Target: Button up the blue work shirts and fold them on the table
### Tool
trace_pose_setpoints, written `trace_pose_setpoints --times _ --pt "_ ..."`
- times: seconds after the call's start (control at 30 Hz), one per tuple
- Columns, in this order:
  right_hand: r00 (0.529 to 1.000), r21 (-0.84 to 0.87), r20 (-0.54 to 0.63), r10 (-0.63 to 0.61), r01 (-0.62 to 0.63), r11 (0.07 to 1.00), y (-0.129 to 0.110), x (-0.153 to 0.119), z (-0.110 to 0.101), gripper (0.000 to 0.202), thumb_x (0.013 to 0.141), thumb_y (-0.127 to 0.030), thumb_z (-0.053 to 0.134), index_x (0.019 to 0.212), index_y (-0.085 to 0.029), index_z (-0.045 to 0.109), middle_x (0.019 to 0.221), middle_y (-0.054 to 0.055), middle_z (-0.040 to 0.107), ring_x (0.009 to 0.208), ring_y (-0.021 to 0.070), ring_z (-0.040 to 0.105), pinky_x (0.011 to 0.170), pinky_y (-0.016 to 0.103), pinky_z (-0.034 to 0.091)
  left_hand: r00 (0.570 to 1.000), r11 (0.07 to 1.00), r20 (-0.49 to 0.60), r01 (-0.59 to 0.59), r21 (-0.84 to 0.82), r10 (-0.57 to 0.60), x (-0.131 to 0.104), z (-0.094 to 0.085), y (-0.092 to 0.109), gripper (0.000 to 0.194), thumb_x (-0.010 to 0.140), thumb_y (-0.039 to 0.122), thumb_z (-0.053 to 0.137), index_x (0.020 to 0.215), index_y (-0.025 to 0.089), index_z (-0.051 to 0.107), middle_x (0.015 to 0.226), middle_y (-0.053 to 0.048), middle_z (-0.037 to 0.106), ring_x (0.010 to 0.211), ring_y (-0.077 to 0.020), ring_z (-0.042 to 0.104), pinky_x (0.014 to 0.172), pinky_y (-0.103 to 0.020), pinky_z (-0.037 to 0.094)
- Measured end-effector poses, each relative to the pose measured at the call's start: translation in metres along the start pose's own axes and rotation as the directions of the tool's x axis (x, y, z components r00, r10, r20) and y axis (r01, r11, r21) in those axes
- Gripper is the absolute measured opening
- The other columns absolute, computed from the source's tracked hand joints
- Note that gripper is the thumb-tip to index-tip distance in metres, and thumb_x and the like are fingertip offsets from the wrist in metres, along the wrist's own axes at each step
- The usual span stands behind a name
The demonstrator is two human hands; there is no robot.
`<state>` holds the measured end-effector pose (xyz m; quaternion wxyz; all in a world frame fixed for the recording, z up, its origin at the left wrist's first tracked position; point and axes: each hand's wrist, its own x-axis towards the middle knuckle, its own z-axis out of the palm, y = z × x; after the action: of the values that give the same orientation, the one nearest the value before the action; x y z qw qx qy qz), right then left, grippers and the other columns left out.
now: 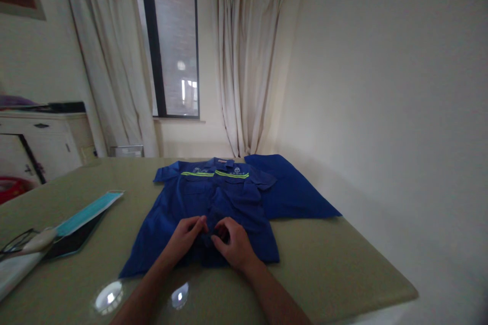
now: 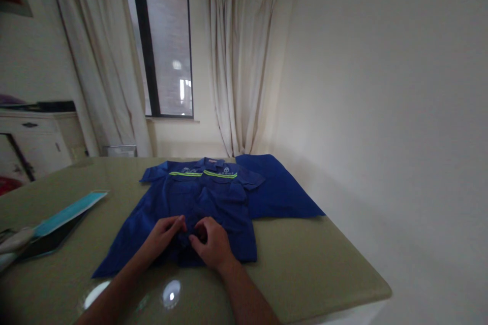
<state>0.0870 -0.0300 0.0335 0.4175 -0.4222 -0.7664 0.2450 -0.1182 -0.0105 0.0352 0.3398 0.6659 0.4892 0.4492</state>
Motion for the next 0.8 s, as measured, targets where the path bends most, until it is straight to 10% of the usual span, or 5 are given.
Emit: trace_pose_setpoints --times 0.23,0.37,0.53,0.8 --pt "0.993 -0.099 0.071 0.091 -0.084 0.992 0.001 0.000 -0.007 0.029 0.098 -0.041 0.057 0.084 -0.022 0.073 0.073 0.001 0.074 0.066 0.0159 0.066 0.061 0.023 0.041 0.982 0.982 -0.047 0.180 -0.059 -0.183 0.003 -0.005 -0.015 0.065 0.079 0.082 0.048 0.090 0.020 0.067 0.055 0.000 0.066 0.058 -0.0227 0.065 0.064 -0.034 0.051" --pt "0.987 -0.114 0.052 0.151 -0.145 0.983 0.001 0.001 -0.004 0.026 0.093 -0.041 0.063 0.078 -0.023 0.075 0.069 0.002 0.074 0.064 0.0176 0.068 0.061 0.024 0.042 0.896 0.905 -0.133 0.412 -0.104 -0.423 0.005 -0.009 -0.027 0.066 0.074 0.084 0.043 0.082 0.021 0.060 0.058 -0.002 0.066 0.049 -0.0233 0.064 0.051 -0.034 0.050" --pt "0.977 -0.165 0.049 0.208 -0.197 0.966 -0.001 0.003 0.000 0.021 0.087 -0.037 0.070 0.073 -0.023 0.075 0.063 0.002 0.072 0.063 0.0194 0.068 0.065 0.027 0.042 0.974 0.953 0.018 0.217 0.211 -0.225 -0.001 -0.014 -0.040 0.037 0.071 0.049 0.066 0.093 0.020 0.073 0.063 0.001 0.066 0.056 -0.0212 0.065 0.057 -0.030 0.048" --pt "0.970 -0.282 0.076 0.232 -0.202 0.938 0.001 0.007 0.002 0.016 0.082 -0.042 0.075 0.087 -0.027 0.076 0.074 0.003 0.075 0.070 0.0217 0.069 0.062 0.028 0.041 0.985 0.975 0.109 0.109 0.195 -0.132 0.013 -0.005 -0.033 0.031 0.061 0.021 0.069 0.091 0.022 0.077 0.085 -0.003 0.072 0.082 -0.0229 0.064 0.077 -0.030 0.048"
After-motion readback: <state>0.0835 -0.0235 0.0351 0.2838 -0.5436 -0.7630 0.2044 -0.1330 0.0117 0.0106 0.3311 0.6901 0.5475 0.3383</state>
